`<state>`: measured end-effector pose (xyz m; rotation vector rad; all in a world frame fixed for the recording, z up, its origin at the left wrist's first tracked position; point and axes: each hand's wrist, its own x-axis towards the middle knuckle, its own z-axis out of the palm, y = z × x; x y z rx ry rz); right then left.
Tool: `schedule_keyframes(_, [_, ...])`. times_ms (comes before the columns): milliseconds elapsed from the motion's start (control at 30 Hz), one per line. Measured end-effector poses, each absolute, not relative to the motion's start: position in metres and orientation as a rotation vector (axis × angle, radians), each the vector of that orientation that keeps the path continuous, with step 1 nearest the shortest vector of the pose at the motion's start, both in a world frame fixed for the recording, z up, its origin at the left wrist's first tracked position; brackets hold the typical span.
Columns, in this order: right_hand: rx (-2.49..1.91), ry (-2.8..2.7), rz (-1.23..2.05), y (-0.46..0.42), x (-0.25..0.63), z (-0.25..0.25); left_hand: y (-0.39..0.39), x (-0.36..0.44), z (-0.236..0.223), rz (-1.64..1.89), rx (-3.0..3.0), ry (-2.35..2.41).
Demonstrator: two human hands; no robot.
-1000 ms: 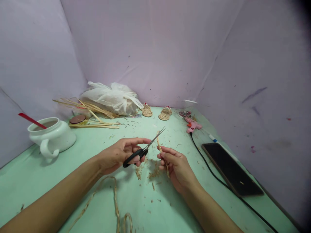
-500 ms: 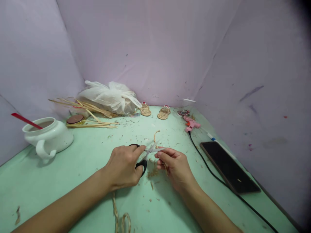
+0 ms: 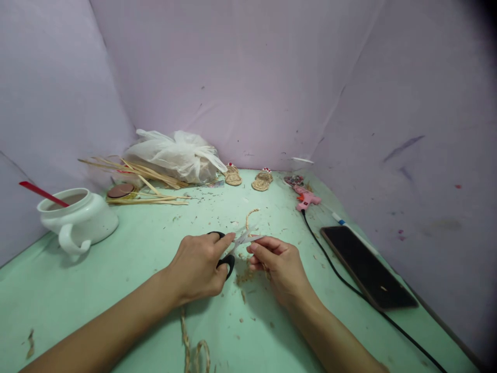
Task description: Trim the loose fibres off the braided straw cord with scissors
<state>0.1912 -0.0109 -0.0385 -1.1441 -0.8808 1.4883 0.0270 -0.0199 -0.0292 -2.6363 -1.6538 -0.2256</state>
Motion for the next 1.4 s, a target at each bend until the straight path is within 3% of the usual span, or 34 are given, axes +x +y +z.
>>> schedule_keyframes(533, [-1.122,-0.937,1.463,-0.011,0.191,-0.045,-0.023,0.029,-0.023,-0.073,-2.680,-1.597])
schedule_keyframes(1100, [-1.105,-0.768,1.491,-0.012,0.191,-0.042,-0.020,0.026,-0.016,-0.420,-2.925,-1.678])
schedule_keyframes(1233, [-1.066,-0.648,1.648,-0.010,0.192,-0.043,-0.002,0.007,-0.015,-0.524,-2.646,-1.889])
schedule_keyframes(1400, [-1.064,-0.639,1.676,-0.008,0.193,-0.044,0.029,-0.039,-0.024,-0.214,-2.029,-2.213])
